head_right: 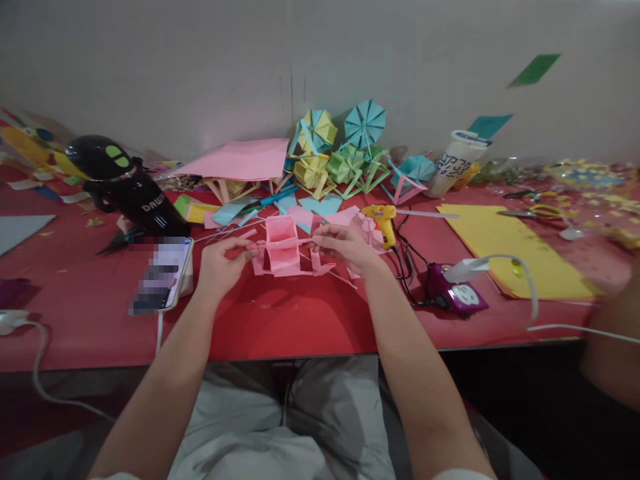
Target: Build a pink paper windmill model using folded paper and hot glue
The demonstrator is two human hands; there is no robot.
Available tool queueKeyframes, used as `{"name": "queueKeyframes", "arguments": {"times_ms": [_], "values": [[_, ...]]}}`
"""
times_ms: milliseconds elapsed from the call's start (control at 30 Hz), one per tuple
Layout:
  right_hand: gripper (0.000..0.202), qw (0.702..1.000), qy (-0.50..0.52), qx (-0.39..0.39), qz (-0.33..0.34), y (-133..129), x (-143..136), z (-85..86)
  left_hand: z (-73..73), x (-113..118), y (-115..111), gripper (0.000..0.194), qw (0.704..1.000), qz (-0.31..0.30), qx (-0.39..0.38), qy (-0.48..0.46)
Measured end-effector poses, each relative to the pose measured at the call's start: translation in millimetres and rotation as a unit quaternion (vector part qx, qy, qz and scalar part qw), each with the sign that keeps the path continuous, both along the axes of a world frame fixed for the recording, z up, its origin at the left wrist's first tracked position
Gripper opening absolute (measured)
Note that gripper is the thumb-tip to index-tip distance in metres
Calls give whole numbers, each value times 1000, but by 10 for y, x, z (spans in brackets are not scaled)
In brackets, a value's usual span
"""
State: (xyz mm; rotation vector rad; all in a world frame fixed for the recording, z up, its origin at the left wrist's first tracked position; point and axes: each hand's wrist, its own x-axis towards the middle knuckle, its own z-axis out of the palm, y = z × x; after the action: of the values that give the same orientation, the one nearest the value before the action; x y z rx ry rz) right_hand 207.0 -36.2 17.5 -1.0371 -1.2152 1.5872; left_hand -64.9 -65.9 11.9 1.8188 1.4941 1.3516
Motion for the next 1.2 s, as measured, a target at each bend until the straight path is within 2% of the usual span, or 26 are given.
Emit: {"name": "queueKeyframes", "arguments": {"times_ms": [700, 1200], "values": [[32, 1000, -14, 6, -8, 25, -1, -24, 3, 4, -22, 4, 1000, -10, 10, 7], [35, 1000, -6, 3, -10, 41, 1, -43, -30, -22, -4, 10, 999, -16, 16, 26]]}}
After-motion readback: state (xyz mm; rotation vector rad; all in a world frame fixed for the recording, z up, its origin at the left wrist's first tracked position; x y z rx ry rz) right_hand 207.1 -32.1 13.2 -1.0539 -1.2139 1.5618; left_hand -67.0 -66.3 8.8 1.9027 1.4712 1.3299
